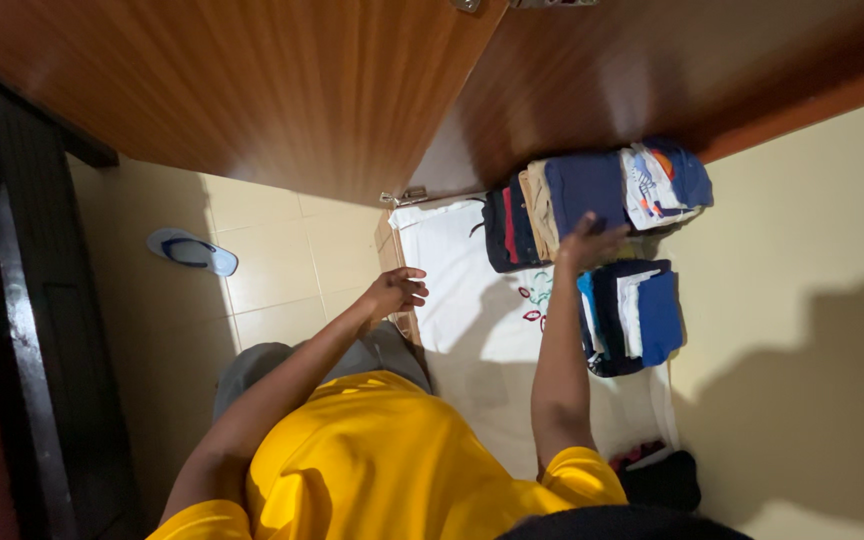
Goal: The person sorts folded clothes by picking them up from a large pile on a surface, carrying them to a different pile, and placing them on top.
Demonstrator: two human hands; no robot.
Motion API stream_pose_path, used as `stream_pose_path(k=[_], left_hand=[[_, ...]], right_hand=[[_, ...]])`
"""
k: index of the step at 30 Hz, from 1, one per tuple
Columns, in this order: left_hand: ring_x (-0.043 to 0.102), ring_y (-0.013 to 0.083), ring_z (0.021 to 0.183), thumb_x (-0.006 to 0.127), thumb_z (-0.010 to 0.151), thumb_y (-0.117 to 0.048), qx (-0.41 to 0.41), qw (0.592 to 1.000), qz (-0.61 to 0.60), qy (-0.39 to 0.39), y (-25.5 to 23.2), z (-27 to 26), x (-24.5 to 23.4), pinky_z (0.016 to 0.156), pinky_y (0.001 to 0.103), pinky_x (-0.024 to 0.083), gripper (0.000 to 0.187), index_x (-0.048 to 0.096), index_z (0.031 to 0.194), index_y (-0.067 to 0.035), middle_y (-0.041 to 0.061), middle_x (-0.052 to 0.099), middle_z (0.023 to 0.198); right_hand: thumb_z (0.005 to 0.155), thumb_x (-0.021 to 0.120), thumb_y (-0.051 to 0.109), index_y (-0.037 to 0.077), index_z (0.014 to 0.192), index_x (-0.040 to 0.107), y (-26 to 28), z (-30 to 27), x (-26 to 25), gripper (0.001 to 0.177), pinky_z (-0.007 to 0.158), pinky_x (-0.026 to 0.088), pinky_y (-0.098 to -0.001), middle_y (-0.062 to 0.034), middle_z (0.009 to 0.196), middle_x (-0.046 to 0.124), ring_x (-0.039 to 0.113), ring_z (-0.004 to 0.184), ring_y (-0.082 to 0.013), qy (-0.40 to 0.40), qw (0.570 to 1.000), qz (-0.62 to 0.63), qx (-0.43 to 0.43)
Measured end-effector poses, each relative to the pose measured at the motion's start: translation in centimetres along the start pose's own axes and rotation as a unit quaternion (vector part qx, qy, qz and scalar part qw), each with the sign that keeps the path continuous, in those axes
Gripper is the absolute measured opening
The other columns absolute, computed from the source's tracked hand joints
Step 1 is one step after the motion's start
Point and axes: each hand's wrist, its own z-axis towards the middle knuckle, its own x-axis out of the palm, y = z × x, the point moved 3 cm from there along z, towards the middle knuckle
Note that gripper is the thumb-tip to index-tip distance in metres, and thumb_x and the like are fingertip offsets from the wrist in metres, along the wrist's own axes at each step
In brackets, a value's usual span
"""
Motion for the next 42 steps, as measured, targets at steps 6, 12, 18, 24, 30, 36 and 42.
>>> stream_pose_path(k=[6, 12, 18, 24, 30, 36, 42], left_hand=[[0.069, 0.0167, 0.101, 0.05, 0.095, -0.004, 0.009, 1.0, -0.001, 0.006, 0.3, 0.8, -0.1, 0.088, 0.032, 0.054, 0.04, 0.056, 0.134, -0.011, 0.004, 0.07, 0.112], [0.069, 0.0154, 0.1, 0.051, 0.098, -0.009, 0.003, 1.0, 0.014, 0.0, 0.6, 1.2, 0.2, 0.087, 0.031, 0.054, 0.037, 0.056, 0.134, -0.011, 0.003, 0.07, 0.111], [0.069, 0.0171, 0.101, 0.051, 0.098, -0.01, 0.004, 1.0, 0.002, 0.023, 1.4, 2.3, 0.2, 0.086, 0.032, 0.054, 0.037, 0.055, 0.135, -0.011, 0.004, 0.069, 0.113], [0.068, 0.0187, 0.104, 0.052, 0.096, -0.005, 0.014, 0.998, -0.014, 0.063, 1.3, 2.1, 0.6, 0.089, 0.033, 0.054, 0.04, 0.054, 0.136, -0.01, 0.006, 0.068, 0.116], [0.069, 0.0188, 0.104, 0.049, 0.099, -0.009, 0.0, 1.0, 0.017, 0.019, 0.3, 1.0, 0.5, 0.091, 0.033, 0.054, 0.037, 0.055, 0.135, -0.011, 0.006, 0.07, 0.116], [0.069, 0.0193, 0.105, 0.047, 0.102, -0.013, 0.013, 1.0, 0.013, -0.008, -0.5, -0.2, -0.1, 0.092, 0.034, 0.055, 0.035, 0.055, 0.135, -0.01, 0.007, 0.07, 0.116], [0.07, 0.019, 0.106, 0.046, 0.102, -0.014, 0.031, 0.999, -0.009, -0.038, -1.3, -1.0, -2.0, 0.093, 0.034, 0.056, 0.035, 0.056, 0.135, -0.011, 0.007, 0.071, 0.117]], right_hand=[[0.091, 0.044, 0.067, 0.004, 0.158, 0.032, -2.3, -1.2, 1.2, 0.092, 0.119, 0.04, -0.053, -0.0171, 0.161, 0.043, 0.049, 0.143, -0.0364, 0.047, 0.702, 0.635, 0.32], [0.101, 0.042, 0.068, 0.009, 0.163, 0.019, 0.0, -2.0, 3.5, 0.089, 0.123, 0.03, -0.0499, -0.0185, 0.167, 0.035, 0.041, 0.151, -0.0368, 0.059, 0.605, 0.676, 0.416], [0.093, 0.034, 0.071, 0.025, 0.163, -0.007, -0.2, -1.9, 3.6, 0.093, 0.124, 0.02, -0.0508, -0.0068, 0.172, 0.006, 0.022, 0.155, -0.0309, 0.06, 0.703, 0.565, 0.428], [0.096, 0.029, 0.077, 0.018, 0.165, -0.001, -0.9, -2.6, 3.0, 0.096, 0.126, 0.014, -0.0471, -0.0125, 0.173, 0.01, 0.019, 0.156, -0.0317, 0.127, 0.643, 0.665, 0.358], [0.099, 0.034, 0.068, 0.013, 0.164, 0.006, -0.5, -3.5, 2.9, 0.09, 0.124, 0.026, -0.0472, -0.0171, 0.169, 0.025, 0.034, 0.152, -0.036, 0.093, 0.652, 0.679, 0.324], [0.102, 0.043, 0.058, 0.009, 0.162, 0.005, 0.0, -4.7, 2.5, 0.086, 0.122, 0.034, -0.05, -0.0213, 0.167, 0.024, 0.039, 0.149, -0.0387, 0.029, 0.711, 0.616, 0.338], [0.104, 0.049, 0.052, 0.01, 0.164, 0.006, 2.7, -8.0, 2.3, 0.085, 0.125, 0.024, -0.0477, -0.0179, 0.172, 0.001, 0.024, 0.155, -0.0339, 0.022, 0.854, 0.477, 0.203]])
